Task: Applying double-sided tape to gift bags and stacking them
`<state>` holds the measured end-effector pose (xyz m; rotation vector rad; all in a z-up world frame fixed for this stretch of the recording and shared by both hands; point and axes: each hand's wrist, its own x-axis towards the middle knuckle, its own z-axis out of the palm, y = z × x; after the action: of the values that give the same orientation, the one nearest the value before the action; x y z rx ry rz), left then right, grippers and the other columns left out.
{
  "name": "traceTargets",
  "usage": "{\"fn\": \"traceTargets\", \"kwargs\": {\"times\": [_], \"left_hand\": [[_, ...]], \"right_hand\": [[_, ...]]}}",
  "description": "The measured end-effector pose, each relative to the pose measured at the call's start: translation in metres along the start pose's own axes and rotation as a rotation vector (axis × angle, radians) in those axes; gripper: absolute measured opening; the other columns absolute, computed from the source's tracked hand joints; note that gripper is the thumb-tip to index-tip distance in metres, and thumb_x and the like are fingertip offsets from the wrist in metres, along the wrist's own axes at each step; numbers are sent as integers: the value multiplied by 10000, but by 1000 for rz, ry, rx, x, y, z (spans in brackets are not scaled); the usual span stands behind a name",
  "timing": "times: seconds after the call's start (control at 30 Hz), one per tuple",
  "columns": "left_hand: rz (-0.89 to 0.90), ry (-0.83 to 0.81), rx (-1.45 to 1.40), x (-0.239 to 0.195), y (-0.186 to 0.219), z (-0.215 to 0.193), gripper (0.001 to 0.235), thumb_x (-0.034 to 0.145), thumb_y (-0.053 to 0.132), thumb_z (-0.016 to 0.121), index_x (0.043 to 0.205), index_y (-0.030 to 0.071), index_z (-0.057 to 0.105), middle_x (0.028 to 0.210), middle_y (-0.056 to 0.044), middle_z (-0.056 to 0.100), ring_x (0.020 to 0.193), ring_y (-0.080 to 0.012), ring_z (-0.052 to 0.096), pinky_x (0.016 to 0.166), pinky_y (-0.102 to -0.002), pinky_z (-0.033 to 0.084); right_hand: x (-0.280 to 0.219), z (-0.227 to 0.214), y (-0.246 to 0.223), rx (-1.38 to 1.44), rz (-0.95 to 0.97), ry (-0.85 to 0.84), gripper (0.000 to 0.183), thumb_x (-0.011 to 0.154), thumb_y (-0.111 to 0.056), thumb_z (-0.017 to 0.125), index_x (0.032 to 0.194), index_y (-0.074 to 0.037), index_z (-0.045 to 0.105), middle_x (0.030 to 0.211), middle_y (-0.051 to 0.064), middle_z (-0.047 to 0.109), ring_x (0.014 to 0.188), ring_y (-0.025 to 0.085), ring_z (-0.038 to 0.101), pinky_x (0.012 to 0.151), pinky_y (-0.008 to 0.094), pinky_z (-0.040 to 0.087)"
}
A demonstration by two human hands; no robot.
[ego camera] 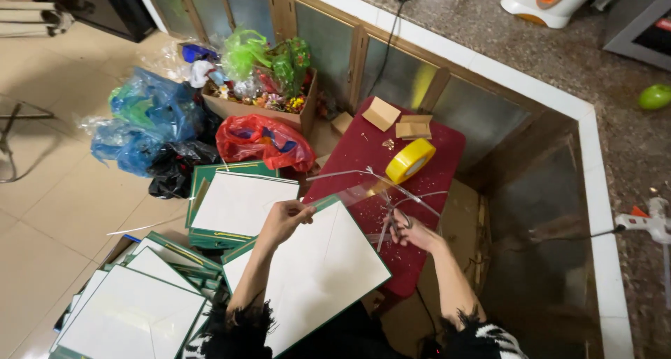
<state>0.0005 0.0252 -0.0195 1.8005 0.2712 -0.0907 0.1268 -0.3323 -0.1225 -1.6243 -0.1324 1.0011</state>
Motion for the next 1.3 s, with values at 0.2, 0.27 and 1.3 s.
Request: {"fn": "traceTargets", "kwargs": {"times": [0.2,0.27,1.3], "left_hand": [[-4,-12,14,-4,-1,1,251,907,242,790,919,-8,768,811,-163,785,796,-227,735,823,-348,554],[7,24,-71,-8,-2,-7,246,906,218,793,919,-25,758,818,-182,778,802,-245,733,828,-369,562],[26,350,-1077,-113,3,-12,375,1066,358,514,961,21,643,939,-154,712,889,-282,739,896,-391,588]], "right_hand": [[64,-45,62,-109,-253,226,376,937,-366,784,979,3,722,602,124,646,439,209,639,427,281,454],[44,-30,46,-169,-235,267,375,917,-319,799,1022,34,725,609,125,657,438,208,634,432,281,459],[-10,175,-27,-25,-615,17,312,842,23,797,1149,-6,745,888,156,756,742,226,756,767,371,645]]}}
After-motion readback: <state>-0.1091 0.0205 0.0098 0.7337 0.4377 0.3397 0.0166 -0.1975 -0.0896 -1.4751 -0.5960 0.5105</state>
